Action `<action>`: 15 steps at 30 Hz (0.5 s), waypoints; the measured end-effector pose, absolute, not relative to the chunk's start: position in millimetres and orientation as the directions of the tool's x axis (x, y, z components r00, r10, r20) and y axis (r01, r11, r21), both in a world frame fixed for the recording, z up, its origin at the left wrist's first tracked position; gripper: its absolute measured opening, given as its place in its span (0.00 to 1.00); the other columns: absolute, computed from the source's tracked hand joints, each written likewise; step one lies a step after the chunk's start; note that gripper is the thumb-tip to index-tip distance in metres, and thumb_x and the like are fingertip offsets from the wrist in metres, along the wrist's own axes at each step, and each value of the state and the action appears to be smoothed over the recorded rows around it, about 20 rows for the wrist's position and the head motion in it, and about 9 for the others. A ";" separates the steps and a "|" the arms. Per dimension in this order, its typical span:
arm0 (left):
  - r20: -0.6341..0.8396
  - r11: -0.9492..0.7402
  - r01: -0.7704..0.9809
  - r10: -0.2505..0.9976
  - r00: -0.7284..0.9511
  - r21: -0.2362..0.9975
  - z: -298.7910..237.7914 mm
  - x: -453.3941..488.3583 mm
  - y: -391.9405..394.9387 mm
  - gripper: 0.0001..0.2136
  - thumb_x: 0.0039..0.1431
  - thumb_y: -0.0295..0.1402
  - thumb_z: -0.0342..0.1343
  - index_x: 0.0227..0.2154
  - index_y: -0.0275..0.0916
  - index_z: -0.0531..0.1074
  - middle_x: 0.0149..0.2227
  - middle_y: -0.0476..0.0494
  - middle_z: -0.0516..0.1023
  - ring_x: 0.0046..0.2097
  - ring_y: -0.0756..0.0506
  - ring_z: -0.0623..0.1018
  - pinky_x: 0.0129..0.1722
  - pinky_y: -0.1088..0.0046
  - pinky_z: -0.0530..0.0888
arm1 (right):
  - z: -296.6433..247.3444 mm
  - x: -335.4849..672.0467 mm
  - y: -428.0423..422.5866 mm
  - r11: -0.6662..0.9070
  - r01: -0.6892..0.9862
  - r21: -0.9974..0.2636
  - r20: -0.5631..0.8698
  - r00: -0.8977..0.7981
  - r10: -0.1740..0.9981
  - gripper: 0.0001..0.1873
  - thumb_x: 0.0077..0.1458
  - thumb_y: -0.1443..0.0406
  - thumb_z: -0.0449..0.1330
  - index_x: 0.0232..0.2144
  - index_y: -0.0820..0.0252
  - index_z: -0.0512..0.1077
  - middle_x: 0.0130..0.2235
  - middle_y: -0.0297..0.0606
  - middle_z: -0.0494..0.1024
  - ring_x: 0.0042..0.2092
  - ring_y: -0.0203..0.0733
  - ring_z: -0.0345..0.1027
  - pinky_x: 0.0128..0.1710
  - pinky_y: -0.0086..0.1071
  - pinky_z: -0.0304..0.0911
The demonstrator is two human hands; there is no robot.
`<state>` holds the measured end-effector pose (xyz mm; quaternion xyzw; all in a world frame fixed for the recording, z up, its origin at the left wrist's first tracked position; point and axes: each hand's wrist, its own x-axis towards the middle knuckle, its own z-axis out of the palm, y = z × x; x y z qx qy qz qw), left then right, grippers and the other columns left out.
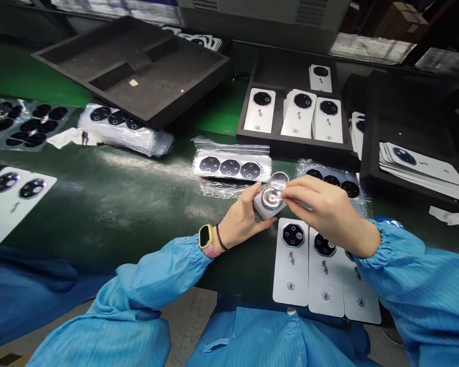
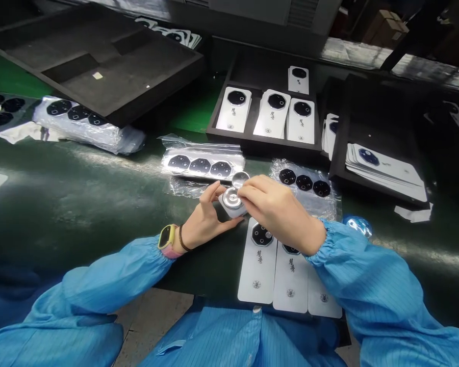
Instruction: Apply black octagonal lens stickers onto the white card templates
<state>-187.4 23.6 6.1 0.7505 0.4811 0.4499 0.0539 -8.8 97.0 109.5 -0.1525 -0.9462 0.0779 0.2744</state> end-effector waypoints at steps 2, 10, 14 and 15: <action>0.656 -0.551 0.676 0.743 0.132 0.489 4.3 -184.7 29.7 0.37 0.61 0.40 0.56 0.63 0.40 0.37 0.47 0.36 0.69 0.46 0.42 0.75 0.42 0.62 0.77 | 110.6 -12.7 101.4 0.953 0.250 -0.171 0.469 -0.830 0.302 0.10 0.62 0.70 0.52 0.32 0.64 0.72 0.33 0.42 0.76 0.34 0.39 0.69 0.32 0.32 0.70; 0.708 -0.578 0.692 0.693 0.137 0.432 1.9 -182.9 35.8 0.30 0.63 0.41 0.53 0.60 0.43 0.43 0.47 0.38 0.64 0.49 0.42 0.72 0.44 0.59 0.76 | 118.6 -18.1 105.7 0.958 0.285 -0.024 0.275 -0.919 0.281 0.12 0.60 0.74 0.49 0.30 0.65 0.72 0.33 0.45 0.75 0.34 0.43 0.65 0.30 0.35 0.66; 0.715 -0.569 0.722 0.684 0.149 0.394 1.3 -183.5 35.1 0.24 0.64 0.41 0.51 0.57 0.45 0.46 0.47 0.39 0.62 0.47 0.43 0.71 0.40 0.62 0.78 | 121.6 -20.3 105.8 0.958 0.285 -0.014 0.300 -0.913 0.276 0.11 0.60 0.74 0.50 0.31 0.65 0.72 0.34 0.44 0.75 0.36 0.43 0.64 0.32 0.35 0.66; 0.716 -0.566 0.730 0.681 0.151 0.384 1.1 -183.3 35.1 0.23 0.65 0.40 0.50 0.57 0.44 0.47 0.47 0.38 0.62 0.47 0.42 0.71 0.39 0.63 0.78 | 122.3 -20.5 105.9 0.957 0.290 -0.022 0.320 -0.905 0.281 0.11 0.60 0.74 0.50 0.31 0.64 0.72 0.34 0.44 0.75 0.36 0.43 0.65 0.33 0.35 0.67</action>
